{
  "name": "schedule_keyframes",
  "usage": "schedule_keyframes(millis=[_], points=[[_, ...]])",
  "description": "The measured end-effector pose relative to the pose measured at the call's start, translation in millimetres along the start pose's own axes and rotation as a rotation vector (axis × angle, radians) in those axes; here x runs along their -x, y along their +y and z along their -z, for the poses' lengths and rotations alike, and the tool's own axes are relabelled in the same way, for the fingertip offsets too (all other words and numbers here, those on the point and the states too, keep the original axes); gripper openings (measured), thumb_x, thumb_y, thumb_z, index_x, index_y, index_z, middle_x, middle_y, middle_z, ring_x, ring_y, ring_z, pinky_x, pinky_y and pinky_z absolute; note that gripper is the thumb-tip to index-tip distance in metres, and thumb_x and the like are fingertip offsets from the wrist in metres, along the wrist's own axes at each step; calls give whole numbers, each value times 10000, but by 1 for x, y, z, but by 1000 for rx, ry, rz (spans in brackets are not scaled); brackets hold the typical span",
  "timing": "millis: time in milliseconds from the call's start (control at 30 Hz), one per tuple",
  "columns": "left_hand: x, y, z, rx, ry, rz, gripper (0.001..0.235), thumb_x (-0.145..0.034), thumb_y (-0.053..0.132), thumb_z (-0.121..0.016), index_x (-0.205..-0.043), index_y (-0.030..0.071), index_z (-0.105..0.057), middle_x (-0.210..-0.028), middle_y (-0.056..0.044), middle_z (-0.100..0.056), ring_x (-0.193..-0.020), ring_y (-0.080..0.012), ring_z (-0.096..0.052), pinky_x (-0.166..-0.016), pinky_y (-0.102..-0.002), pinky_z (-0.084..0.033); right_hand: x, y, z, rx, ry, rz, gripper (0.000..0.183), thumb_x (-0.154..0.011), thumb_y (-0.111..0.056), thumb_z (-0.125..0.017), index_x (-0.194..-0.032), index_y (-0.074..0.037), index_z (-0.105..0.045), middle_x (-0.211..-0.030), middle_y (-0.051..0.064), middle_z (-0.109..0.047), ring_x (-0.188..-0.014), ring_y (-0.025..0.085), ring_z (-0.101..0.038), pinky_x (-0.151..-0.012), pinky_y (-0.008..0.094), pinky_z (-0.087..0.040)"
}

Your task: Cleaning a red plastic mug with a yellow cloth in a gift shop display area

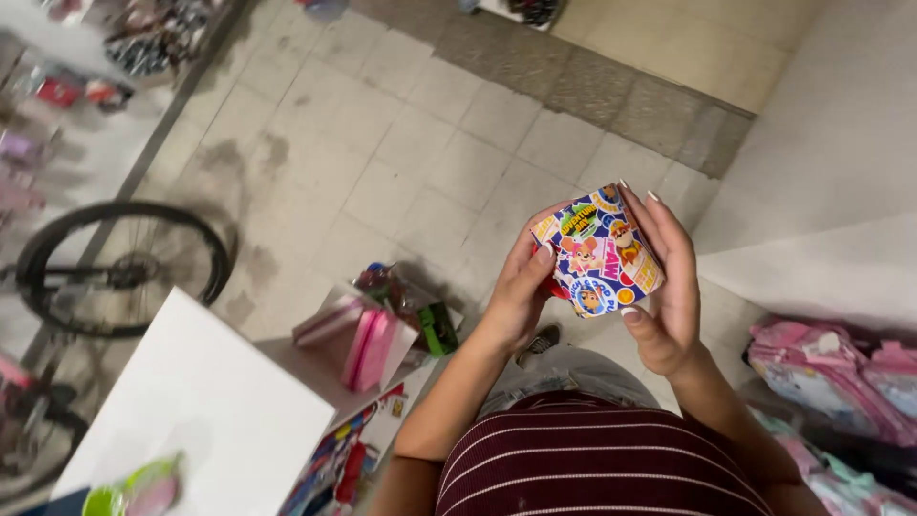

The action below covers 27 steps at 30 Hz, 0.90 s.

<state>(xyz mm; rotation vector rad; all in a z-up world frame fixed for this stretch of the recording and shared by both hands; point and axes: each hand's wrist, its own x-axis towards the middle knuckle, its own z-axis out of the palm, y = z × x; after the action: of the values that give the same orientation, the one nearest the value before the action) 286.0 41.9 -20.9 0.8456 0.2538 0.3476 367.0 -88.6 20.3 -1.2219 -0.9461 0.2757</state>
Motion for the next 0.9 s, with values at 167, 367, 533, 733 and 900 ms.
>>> schedule_keyframes(millis=[167, 367, 533, 733, 900], points=[[-70, -38, -61, -73, -223, 100, 840, -888, 460, -746, -1557, 69, -420, -1069, -127, -705, -872, -124, -724, -684, -228, -628, 20, 3, 92, 163, 242, -26, 975, -806, -342, -662, -1560, 88, -219, -1609, 351, -304, -1493, 402, -330, -1205, 483, -302], [-158, -92, -130, -125, -531, 182, 876, -800, 201, -874, -1537, 42, -428, -1317, -201, -630, -1187, -265, -623, -986, -385, -552, 27, 4, 168, 349, 587, -92, 881, -790, -71, -720, -1533, 129, -291, -1505, 322, -458, -1382, 403, -485, -1117, 504, -413], [-233, -132, -173, -147, -750, 300, 882, -794, 142, -875, -1538, 45, -410, -1341, -196, -629, -1236, -287, -610, -1007, -400, -550, -1, 14, 232, 462, 758, -106, 857, -777, 33, -749, -1521, 126, -333, -1444, 305, -505, -1338, 430, -527, -1064, 527, -463], [-333, -175, -230, -43, -690, 586, 752, -936, 356, -711, -1524, 24, -380, -1271, -166, -629, -1066, -203, -706, -844, -301, -640, -72, 8, 303, 542, 880, -159, 772, -823, -2, -740, -1510, 83, -397, -1499, 294, -487, -1388, 460, -489, -1097, 528, -440], [-381, -209, -290, -74, -359, 671, 738, -974, 370, -669, -1539, 64, -306, -1348, -207, -528, -1161, -320, -639, -907, -412, -607, -94, 11, 357, 807, 927, -209, 647, -864, -30, -737, -1467, 19, -506, -1526, 278, -489, -1351, 494, -510, -1045, 543, -471]])
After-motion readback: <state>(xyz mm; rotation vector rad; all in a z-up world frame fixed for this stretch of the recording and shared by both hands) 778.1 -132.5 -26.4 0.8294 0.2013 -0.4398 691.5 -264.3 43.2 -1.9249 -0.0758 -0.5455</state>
